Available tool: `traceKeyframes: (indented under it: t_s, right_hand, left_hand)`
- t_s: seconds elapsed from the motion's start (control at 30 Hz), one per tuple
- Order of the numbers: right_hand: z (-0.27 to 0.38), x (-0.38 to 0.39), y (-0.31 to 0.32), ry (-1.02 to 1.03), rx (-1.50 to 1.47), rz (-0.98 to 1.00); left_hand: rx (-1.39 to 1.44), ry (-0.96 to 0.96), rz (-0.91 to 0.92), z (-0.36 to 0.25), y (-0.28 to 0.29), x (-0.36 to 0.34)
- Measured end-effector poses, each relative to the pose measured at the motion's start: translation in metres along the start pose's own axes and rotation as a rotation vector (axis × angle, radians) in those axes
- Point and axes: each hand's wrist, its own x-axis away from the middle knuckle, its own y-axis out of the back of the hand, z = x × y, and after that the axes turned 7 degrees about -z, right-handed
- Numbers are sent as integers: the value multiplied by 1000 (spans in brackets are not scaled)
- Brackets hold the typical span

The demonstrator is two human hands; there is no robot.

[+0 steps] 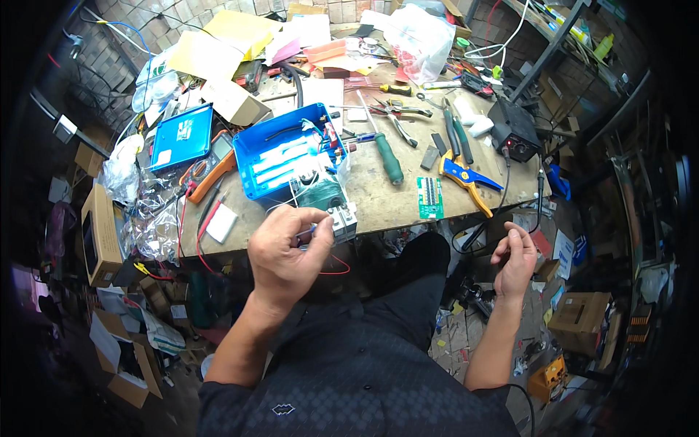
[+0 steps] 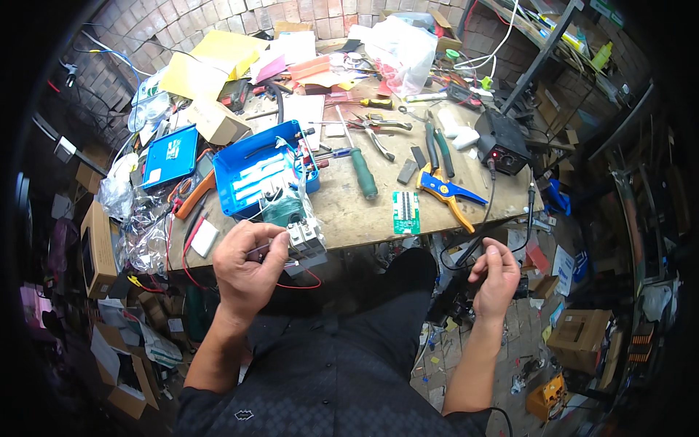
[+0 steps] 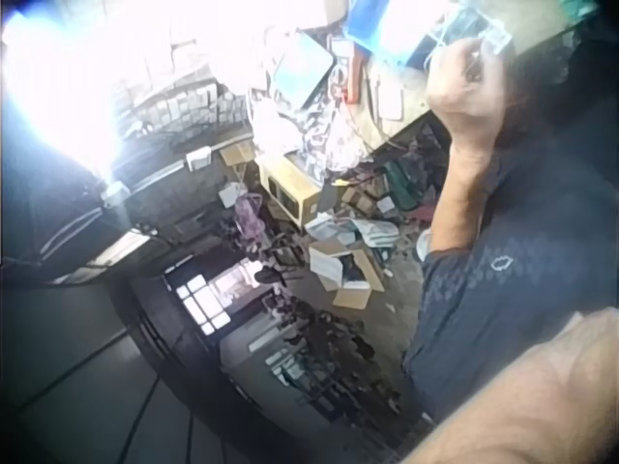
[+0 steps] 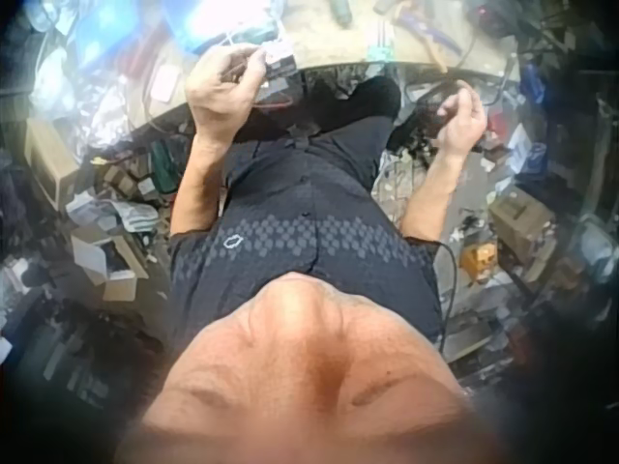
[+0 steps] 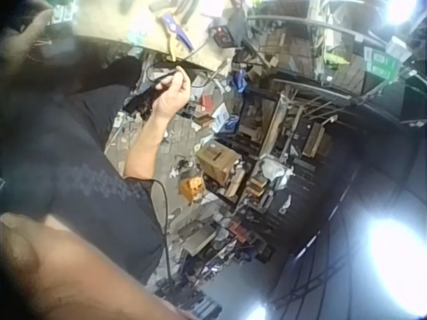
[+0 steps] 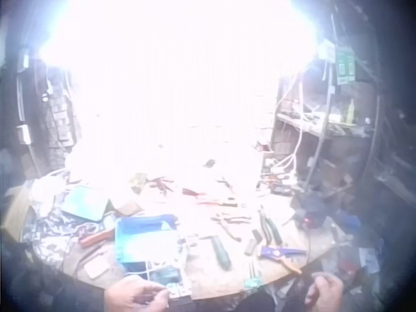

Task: The person solders wires to a small electronic component using a soldering iron and solder wire. They then use a screwdriver to tighten screws on the component and inspect the assembly.

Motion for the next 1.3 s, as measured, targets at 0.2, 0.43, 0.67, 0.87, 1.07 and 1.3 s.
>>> traceKeyframes:
  t_s: [0.2,0.43,0.67,0.87,1.07,1.3]
  right_hand:
    - [-10,-42,47,-38,-47,-167]
    - [-34,-113,42,-454,-420,-234]
    - [-93,-197,92,-458,-922,-377]
    - [-131,-258,129,-232,-950,-474]
    - [-116,-232,152,-44,-1058,-373]
    - [-34,-122,126,-38,-1037,-156]
  left_hand:
    - [66,53,165,15,13,-26]
    - [43,-22,314,20,24,-53]
    - [64,-78,444,23,27,-81]
    - [60,-128,463,30,35,-84]
    - [72,-172,507,37,27,-88]
    - [130,-178,553,51,22,-95]
